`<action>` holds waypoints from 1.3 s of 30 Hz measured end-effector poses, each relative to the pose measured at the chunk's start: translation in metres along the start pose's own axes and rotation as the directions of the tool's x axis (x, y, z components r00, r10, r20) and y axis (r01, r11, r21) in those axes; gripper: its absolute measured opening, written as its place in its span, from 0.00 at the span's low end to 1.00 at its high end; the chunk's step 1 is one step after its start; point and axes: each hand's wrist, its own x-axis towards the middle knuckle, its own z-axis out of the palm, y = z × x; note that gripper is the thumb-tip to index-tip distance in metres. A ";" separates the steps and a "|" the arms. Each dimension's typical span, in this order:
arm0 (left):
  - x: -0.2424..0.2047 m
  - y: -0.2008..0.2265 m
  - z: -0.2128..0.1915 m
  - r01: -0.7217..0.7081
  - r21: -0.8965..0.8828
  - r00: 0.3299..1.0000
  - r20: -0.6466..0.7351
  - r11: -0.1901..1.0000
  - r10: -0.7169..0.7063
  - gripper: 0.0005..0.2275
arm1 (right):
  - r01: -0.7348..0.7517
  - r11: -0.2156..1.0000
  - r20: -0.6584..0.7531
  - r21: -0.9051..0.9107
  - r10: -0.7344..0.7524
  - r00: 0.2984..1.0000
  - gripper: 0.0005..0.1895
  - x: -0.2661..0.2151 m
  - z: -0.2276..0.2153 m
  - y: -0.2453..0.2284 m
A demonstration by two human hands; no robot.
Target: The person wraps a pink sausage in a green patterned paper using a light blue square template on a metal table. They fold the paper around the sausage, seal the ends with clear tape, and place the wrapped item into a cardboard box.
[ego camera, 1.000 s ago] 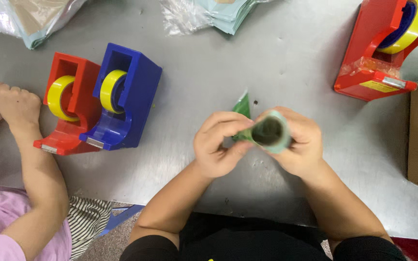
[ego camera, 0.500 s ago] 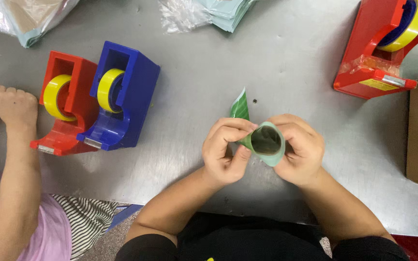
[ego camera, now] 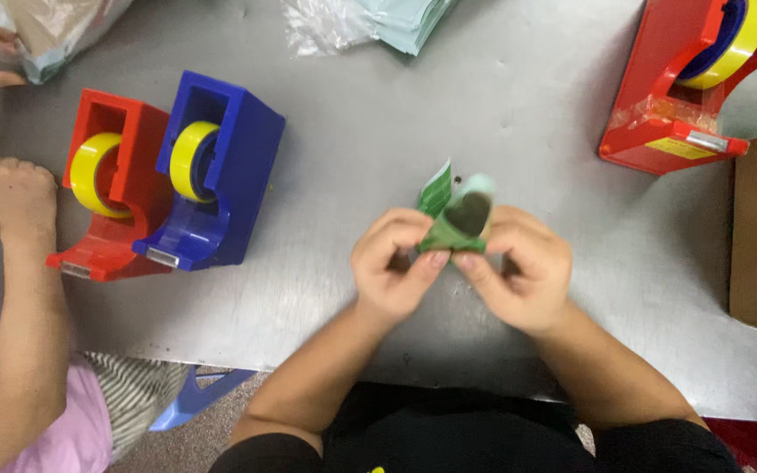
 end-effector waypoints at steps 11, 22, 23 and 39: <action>-0.020 -0.008 0.015 0.178 -0.325 0.982 -0.007 0.929 -0.191 0.06 | -0.098 0.975 -0.012 0.200 0.103 0.995 0.06 -0.007 0.004 -0.002; -0.012 0.004 0.012 0.104 0.050 0.945 0.308 0.993 -0.114 0.21 | -0.584 0.661 0.458 0.471 0.383 0.802 0.17 -0.003 -0.007 -0.016; -0.012 0.005 0.011 0.089 0.068 0.933 0.344 0.994 -0.107 0.20 | -0.629 0.641 0.463 0.441 0.438 0.771 0.18 -0.001 -0.008 -0.016; -0.003 0.043 0.009 0.102 0.330 0.974 0.158 0.939 -0.161 0.12 | -0.163 0.985 0.123 -0.054 0.168 0.978 0.25 -0.008 0.017 -0.032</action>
